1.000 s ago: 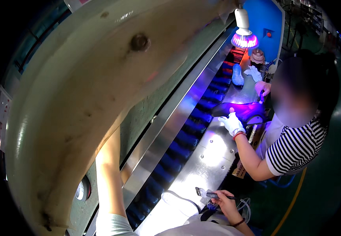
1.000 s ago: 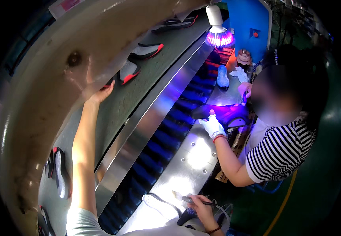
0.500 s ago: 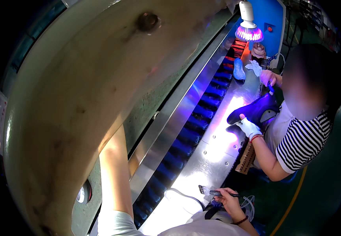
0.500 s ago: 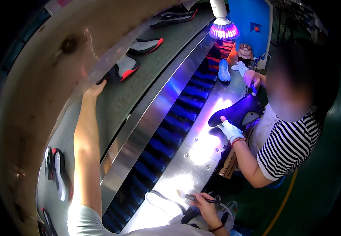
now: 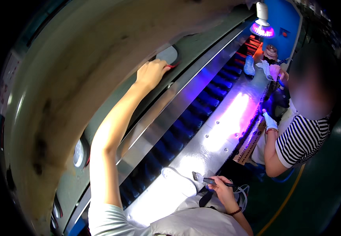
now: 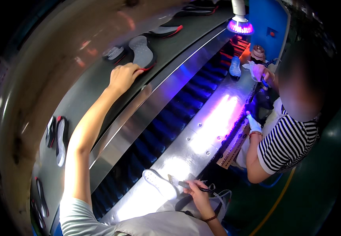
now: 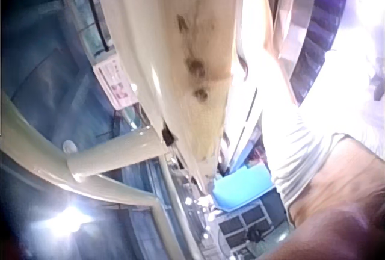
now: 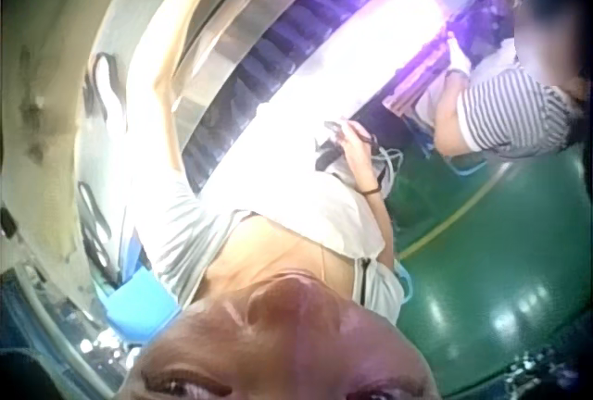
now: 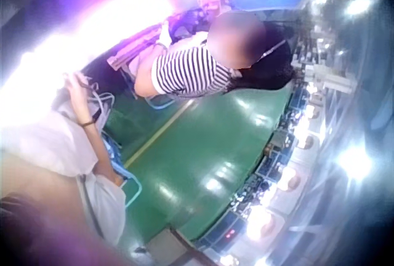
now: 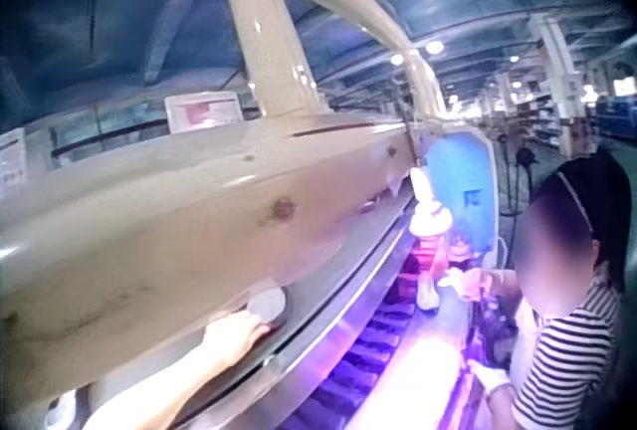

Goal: The person applies glue to the bottom of shoe insoles using a brush. They pick up each insole from a conveyor belt, apply the adhesive, and place it back on the belt. Another worker is visible nearby performing a similar task.

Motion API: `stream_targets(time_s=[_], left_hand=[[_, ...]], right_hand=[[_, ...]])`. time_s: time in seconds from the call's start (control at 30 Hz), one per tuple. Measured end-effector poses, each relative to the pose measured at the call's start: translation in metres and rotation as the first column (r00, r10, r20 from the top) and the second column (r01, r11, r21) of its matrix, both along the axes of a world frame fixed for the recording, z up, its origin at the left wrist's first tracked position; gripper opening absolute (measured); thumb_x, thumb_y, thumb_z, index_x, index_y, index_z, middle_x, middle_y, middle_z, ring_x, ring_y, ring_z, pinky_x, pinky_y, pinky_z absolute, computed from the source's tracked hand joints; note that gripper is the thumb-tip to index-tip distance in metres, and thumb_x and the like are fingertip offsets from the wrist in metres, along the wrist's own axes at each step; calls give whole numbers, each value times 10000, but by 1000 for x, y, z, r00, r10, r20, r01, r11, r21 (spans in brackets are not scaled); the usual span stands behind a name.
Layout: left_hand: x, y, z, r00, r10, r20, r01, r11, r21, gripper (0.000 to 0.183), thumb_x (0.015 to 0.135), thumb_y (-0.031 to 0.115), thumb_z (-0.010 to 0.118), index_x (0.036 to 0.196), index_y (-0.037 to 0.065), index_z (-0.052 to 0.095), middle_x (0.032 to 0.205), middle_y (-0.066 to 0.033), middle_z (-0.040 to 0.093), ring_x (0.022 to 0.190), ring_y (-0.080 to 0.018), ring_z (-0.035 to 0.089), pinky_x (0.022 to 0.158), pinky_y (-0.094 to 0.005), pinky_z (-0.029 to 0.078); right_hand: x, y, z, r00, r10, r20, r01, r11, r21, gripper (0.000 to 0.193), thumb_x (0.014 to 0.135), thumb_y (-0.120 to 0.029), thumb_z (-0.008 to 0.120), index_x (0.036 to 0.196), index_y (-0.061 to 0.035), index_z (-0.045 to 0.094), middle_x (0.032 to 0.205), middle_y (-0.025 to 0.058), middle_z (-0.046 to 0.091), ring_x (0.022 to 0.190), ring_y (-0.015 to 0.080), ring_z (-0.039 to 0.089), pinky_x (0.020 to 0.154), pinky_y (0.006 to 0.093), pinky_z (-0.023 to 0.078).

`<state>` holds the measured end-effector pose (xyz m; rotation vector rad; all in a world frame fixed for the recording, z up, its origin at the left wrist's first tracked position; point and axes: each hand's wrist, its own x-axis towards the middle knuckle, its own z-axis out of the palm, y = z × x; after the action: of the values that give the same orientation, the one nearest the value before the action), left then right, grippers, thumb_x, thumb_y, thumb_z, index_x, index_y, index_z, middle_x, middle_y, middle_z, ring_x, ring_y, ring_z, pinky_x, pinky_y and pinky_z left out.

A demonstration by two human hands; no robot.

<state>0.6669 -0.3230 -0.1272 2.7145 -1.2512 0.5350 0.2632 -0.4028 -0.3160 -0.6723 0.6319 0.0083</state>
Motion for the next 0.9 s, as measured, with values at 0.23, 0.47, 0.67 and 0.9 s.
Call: stream_targets(time_s=[0.23, 0.47, 0.67, 0.9], left_hand=[[-204, 183, 53, 988, 150, 29, -151, 988, 23, 165, 737, 269, 638, 730, 106, 612, 681, -56, 589, 624, -244, 573, 616, -312, 435], [-341, 258, 19, 993, 48, 109, 77, 437, -896, 440, 783, 200, 657, 1088, 29, 390, 621, -10, 510, 593, -122, 508, 720, -267, 419], [-391, 242, -18, 822, -288, -491, -546, -641, -539, 386, 800, 75, 511, 1167, -8, 424, 1036, -120, 529, 949, -233, 535, 854, -339, 440], [-428, 303, -49, 482, -754, -446, -831, -233, -504, 454, 722, -16, 570, 1145, -90, 421, 1091, -199, 537, 995, -310, 552, 867, -422, 461]], right_hand=[[-1, 31, 12, 925, 375, 63, -373, 927, -31, 181, 872, -107, 492, 944, 37, 574, 913, 127, 616, 715, 160, 601, 686, 264, 492], [-5, 52, 7, 928, 349, 129, -349, 937, -25, 189, 881, -133, 489, 934, 21, 586, 861, 99, 623, 692, 134, 598, 674, 252, 494], [-33, 75, 21, 954, 280, 108, -276, 960, -47, 183, 882, -131, 495, 944, 22, 574, 879, 109, 624, 712, 147, 605, 668, 250, 495], [-85, 86, 28, 979, 188, 85, -183, 981, -58, 223, 879, -108, 495, 1032, 42, 554, 966, 145, 608, 761, 179, 614, 688, 265, 508]])
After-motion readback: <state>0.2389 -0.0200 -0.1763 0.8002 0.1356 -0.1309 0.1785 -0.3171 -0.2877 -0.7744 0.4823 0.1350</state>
